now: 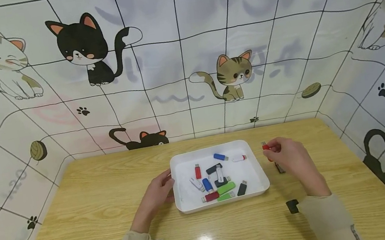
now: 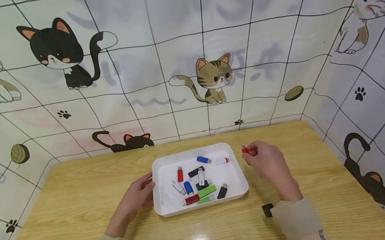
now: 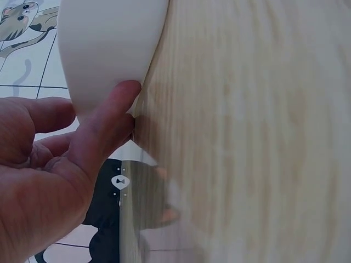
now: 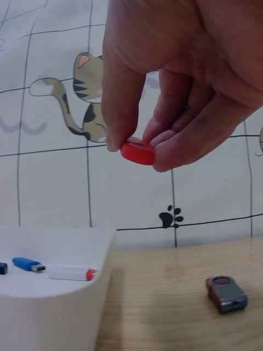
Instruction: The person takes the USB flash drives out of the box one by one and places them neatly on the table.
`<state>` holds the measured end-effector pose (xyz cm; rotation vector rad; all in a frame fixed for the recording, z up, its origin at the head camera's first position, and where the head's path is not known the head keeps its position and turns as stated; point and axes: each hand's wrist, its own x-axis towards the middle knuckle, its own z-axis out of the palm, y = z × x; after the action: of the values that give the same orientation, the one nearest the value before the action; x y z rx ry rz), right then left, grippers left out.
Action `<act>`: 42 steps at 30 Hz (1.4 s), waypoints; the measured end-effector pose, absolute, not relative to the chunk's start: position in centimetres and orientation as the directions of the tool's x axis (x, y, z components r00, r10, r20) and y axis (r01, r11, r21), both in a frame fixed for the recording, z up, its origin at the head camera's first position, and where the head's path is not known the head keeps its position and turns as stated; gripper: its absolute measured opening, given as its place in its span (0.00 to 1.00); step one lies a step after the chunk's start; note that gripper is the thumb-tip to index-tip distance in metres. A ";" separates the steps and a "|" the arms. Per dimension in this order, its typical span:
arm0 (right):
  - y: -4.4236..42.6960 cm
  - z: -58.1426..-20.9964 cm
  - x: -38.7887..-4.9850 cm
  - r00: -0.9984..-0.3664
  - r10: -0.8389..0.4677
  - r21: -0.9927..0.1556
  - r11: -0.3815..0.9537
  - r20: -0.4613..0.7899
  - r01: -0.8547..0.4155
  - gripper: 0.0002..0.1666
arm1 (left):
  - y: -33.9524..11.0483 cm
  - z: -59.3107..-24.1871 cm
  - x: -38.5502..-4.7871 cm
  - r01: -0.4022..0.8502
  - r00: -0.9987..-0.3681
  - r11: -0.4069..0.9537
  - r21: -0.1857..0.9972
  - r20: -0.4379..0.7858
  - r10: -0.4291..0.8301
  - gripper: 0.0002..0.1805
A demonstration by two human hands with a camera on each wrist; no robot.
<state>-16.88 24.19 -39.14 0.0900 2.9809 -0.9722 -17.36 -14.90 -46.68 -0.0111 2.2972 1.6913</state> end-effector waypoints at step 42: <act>31.4 -43.9 -18.8 -0.974 0.080 -0.503 0.846 -0.213 0.179 0.24 | -15.3 -47.0 -17.5 -0.179 -0.952 0.289 0.941 -0.239 0.189 0.29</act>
<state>-18.77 31.40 -43.90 0.2013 2.8391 -0.7998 -17.51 -15.28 -47.05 0.0099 2.2580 1.7090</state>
